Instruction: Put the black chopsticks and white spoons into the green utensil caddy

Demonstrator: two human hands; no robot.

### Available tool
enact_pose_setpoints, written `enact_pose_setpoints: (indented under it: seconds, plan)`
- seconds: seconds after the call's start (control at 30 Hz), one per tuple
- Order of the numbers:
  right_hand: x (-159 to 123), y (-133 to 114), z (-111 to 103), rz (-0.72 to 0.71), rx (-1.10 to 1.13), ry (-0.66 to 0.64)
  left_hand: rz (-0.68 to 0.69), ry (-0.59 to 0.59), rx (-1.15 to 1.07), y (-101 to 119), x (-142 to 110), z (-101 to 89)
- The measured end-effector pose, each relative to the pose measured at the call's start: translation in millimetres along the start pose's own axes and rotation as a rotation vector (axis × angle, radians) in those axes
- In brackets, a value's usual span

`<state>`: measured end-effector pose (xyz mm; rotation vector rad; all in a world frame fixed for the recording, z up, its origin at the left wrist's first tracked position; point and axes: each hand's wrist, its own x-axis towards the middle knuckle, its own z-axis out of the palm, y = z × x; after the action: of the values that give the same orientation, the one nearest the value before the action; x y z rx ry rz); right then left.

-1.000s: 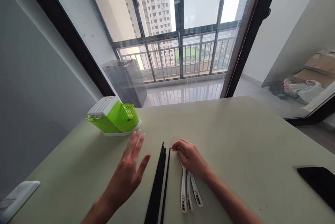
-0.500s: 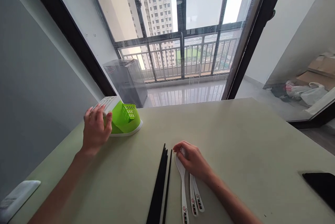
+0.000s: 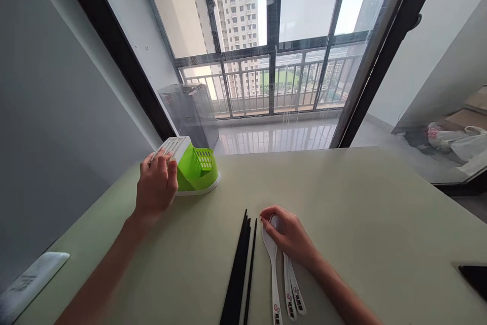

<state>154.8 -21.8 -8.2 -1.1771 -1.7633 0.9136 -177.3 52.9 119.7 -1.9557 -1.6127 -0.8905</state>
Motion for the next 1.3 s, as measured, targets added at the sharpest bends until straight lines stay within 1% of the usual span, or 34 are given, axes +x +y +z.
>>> enact_pose_setpoints:
  seconds: [0.13, 0.3, 0.67, 0.83, 1.03, 1.13, 1.23, 1.3]
  plan:
    - [0, 1, 1, 0.032, 0.014, 0.018, 0.019, -0.041, -0.034, 15, 0, -1.4]
    - [1, 3, 3, 0.071, 0.045, 0.071, -0.035, -0.112, -0.114, 41, -4, -3.3]
    - [3, 10, 5, 0.046, 0.052, 0.087, 0.063, -0.239, -0.273, 108, -1, 7.2]
    - [4, 9, 4, 0.030, 0.054, 0.094, 0.112, -0.276, -0.363, 133, 1, 9.5]
    - [4, 6, 4, 0.017, 0.078, 0.111, 0.169, -0.348, -0.445, 154, 8, 5.9]
    - [5, 5, 4, 0.007, 0.080, 0.131, 0.208, -0.382, -0.473, 161, 10, 2.3]
    - [5, 4, 3, 0.002, 0.083, 0.141, 0.217, -0.406, -0.532, 161, 8, 0.9]
    - [5, 3, 3, 0.006, 0.078, 0.145, 0.180, -0.366, -0.594, 155, 4, 3.9]
